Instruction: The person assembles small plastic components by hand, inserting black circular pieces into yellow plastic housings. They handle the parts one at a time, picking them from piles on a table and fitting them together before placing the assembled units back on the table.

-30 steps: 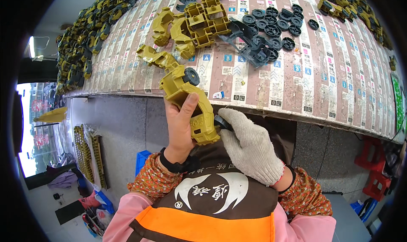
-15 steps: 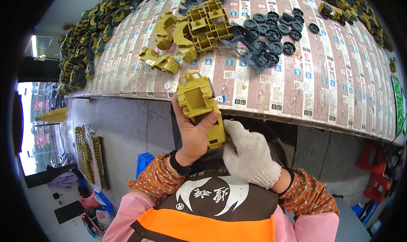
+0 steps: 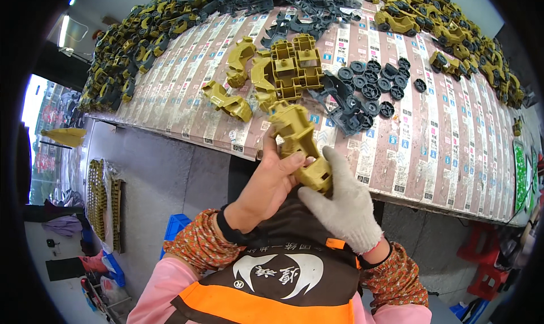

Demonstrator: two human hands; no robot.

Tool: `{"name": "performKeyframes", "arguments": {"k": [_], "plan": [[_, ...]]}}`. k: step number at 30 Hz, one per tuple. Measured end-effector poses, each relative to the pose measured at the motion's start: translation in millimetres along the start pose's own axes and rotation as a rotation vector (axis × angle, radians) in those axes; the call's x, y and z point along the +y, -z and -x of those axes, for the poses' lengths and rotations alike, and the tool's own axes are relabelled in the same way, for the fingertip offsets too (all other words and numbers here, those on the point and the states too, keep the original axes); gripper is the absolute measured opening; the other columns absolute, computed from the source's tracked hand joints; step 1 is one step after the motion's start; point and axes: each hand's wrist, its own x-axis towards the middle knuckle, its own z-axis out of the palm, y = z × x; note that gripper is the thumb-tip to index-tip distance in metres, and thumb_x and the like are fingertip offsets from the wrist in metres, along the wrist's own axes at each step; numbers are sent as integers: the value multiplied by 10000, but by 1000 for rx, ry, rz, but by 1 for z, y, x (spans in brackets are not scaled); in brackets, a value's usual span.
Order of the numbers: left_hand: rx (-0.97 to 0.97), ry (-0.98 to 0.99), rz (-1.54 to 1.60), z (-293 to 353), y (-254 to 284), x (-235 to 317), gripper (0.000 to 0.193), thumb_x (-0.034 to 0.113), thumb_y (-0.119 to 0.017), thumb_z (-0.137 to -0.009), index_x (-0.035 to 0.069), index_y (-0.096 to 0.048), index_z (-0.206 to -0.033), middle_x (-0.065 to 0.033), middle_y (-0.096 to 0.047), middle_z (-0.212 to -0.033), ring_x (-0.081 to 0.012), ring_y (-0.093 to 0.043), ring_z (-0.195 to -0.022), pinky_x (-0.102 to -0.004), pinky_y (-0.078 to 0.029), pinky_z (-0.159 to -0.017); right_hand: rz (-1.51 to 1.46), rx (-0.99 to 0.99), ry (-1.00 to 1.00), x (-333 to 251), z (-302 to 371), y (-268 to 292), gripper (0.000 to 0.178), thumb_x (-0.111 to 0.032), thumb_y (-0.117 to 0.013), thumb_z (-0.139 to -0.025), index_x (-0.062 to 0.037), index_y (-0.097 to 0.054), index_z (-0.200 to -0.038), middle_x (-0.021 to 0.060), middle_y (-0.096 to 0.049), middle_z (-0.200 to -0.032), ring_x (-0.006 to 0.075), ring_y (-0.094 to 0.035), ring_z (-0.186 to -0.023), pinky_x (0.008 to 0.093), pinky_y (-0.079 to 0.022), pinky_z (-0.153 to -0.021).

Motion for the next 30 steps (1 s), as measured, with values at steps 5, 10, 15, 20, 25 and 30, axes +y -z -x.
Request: {"name": "performKeyframes", "arguments": {"k": [5, 10, 15, 20, 25, 30], "plan": [[-160, 215, 69, -9, 22, 19, 794, 145, -618, -1038, 218, -180, -1697, -115, -475, -1524, -260, -550, -1365, -455, -501, -1105, -607, -200, -327, -2, -11, 28, 609, -228, -743, -975, 2, -484, -1476, 153, -712, -1132, 207, -736, -893, 319, -597, -738], [-95, 261, -100, -5, 21, 12, 843, 225, -694, -1018, 186, -176, -1683, -118, -464, -1514, -241, -516, -1375, -424, -510, -1080, -730, -154, -416, -15, -5, 21, 565, -227, -696, -1017, 23, -472, -1472, 99, -695, -1074, 129, -686, -801, 276, -573, -661], [-178, 138, -316, 3, 26, -8, 916, 140, -755, -985, 169, -137, -1660, -116, -444, -1512, -198, -504, -1355, -392, -484, -1093, -229, -155, 69, 18, 15, -14, 803, -334, -784, -947, 74, -399, -1521, 243, -722, -1185, 315, -767, -1002, 375, -600, -853], [-102, 133, -268, 7, 38, 7, 806, 129, -757, -999, 155, -238, -1615, -93, -602, -1331, -162, -613, -1210, -330, -544, -990, 39, 61, -10, 25, -26, 51, 336, -280, -692, -1018, -66, -693, -1277, 213, -768, -1082, 351, -771, -1002, 397, -598, -853], [-124, 245, -287, 10, 41, 30, 577, 236, -767, -1015, 91, -469, -1487, -55, -643, -1250, -121, -635, -1113, -298, -550, -938, 646, 443, 60, 82, -104, 113, 256, -279, -653, -995, -105, -726, -1169, 216, -758, -987, 425, -730, -948, 501, -578, -824], [-164, 208, -369, 10, 58, 25, 575, 265, -781, -982, 71, -522, -1457, -62, -653, -1287, -139, -663, -1158, -286, -562, -982, 712, 265, -10, 104, -131, 115, 254, -282, -649, -975, -79, -701, -1118, 242, -720, -993, 441, -708, -986, 524, -556, -875]]}}
